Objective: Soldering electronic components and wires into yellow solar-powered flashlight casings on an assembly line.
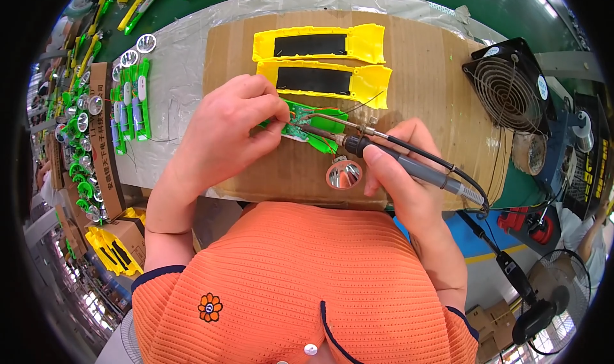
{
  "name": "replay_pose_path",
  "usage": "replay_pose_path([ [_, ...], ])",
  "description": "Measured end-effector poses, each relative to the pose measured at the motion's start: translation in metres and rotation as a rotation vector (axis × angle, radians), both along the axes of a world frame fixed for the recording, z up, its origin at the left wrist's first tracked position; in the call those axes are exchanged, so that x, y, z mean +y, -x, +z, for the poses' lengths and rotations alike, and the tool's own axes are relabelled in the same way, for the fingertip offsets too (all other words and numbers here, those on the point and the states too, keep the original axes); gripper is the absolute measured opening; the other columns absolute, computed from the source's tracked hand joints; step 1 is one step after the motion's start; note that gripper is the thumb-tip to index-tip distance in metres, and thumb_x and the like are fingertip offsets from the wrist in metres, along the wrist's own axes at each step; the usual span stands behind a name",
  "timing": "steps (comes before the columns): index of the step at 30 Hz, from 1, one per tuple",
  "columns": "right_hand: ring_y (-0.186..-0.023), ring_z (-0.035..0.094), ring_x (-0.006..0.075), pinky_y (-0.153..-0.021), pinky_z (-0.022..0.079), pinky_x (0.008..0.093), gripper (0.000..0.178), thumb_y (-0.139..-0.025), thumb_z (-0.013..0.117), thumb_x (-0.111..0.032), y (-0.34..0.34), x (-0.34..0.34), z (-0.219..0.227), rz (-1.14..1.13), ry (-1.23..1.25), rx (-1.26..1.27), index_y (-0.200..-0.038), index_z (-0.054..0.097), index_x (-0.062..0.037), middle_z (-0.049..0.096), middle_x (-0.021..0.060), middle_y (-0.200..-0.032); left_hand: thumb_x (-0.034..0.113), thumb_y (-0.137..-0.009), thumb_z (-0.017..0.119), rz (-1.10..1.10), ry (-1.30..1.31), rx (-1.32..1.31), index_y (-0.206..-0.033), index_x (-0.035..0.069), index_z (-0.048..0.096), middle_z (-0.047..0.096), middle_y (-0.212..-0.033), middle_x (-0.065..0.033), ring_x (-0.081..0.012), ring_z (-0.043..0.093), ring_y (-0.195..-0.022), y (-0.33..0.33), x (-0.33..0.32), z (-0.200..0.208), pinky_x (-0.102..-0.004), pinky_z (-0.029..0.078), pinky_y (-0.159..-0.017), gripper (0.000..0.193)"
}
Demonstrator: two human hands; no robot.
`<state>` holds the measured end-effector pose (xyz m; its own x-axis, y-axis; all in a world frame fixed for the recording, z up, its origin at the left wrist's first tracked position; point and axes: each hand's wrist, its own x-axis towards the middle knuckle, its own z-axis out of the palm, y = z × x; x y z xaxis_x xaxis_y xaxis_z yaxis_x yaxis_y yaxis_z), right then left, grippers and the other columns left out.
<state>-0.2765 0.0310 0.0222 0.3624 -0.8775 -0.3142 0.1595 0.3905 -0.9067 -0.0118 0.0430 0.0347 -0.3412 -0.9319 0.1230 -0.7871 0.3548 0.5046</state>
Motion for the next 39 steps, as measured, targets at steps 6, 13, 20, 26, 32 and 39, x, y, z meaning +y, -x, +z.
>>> replay_pose_path([
  [6,-0.057,0.058,0.0103,-0.052,0.048,0.0240,0.015,-0.092,0.064,-0.001,0.003,0.003,-0.003,0.003,0.020,-0.014,-0.096,0.050,-0.0012,0.063,0.0090,-0.077,0.007,-0.077,0.069,-0.002,0.011,-0.001,-0.083,0.007,0.064,0.059,-0.085,-0.0067,-0.0271,0.060,-0.084,-0.001,0.000,-0.001,-0.0384,0.050,-0.071,0.007],
  [13,-0.048,0.049,0.0121,-0.054,0.048,0.0264,0.019,-0.092,0.062,-0.015,0.013,0.002,-0.002,-0.097,0.036,-0.008,-0.094,0.045,-0.0058,0.056,0.0079,-0.066,0.007,-0.077,0.069,-0.007,0.021,0.013,-0.082,0.007,0.064,0.059,-0.085,-0.0071,-0.0274,0.060,-0.083,-0.003,-0.001,-0.001,-0.0389,0.050,-0.071,0.007],
  [20,-0.047,0.048,0.0129,-0.098,0.050,0.0435,0.013,-0.095,0.056,-0.013,0.030,-0.003,-0.014,-0.185,0.024,-0.186,-0.095,0.044,-0.0066,0.051,0.0052,-0.062,0.007,-0.077,0.069,-0.001,0.013,0.006,-0.082,0.007,0.064,0.058,-0.084,-0.0073,-0.0272,0.059,-0.082,-0.002,-0.002,0.001,-0.0387,0.050,-0.070,0.006],
  [26,-0.046,0.044,0.0122,-0.111,0.040,0.0529,0.011,-0.097,0.053,-0.014,0.031,0.001,-0.030,-0.257,0.020,-0.371,-0.094,0.043,-0.0105,0.041,0.0005,-0.054,0.007,-0.077,0.069,-0.003,0.012,-0.007,-0.082,0.007,0.064,0.058,-0.084,-0.0076,-0.0275,0.059,-0.082,-0.001,0.002,0.004,-0.0386,0.051,-0.070,0.007],
  [32,-0.047,0.041,0.0097,-0.110,0.042,0.0443,0.011,-0.100,0.052,-0.018,0.036,0.001,-0.038,-0.259,0.031,-0.451,-0.108,0.057,-0.0141,0.036,-0.0040,-0.052,0.009,-0.082,0.066,-0.021,-0.019,-0.023,-0.083,0.005,0.063,0.058,-0.085,-0.0102,-0.0297,0.060,-0.084,0.001,0.002,0.008,-0.0402,0.052,-0.073,0.005],
  [39,-0.050,0.046,0.0128,-0.104,0.047,0.0424,0.003,-0.100,0.051,-0.015,0.039,0.000,-0.035,-0.291,0.013,-0.518,-0.101,0.050,-0.0122,0.041,-0.0008,-0.056,0.010,-0.083,0.068,-0.017,0.005,-0.167,-0.087,0.006,0.064,0.058,-0.087,-0.0080,-0.0279,0.058,-0.087,0.007,0.005,0.020,-0.0385,0.051,-0.075,0.007],
])
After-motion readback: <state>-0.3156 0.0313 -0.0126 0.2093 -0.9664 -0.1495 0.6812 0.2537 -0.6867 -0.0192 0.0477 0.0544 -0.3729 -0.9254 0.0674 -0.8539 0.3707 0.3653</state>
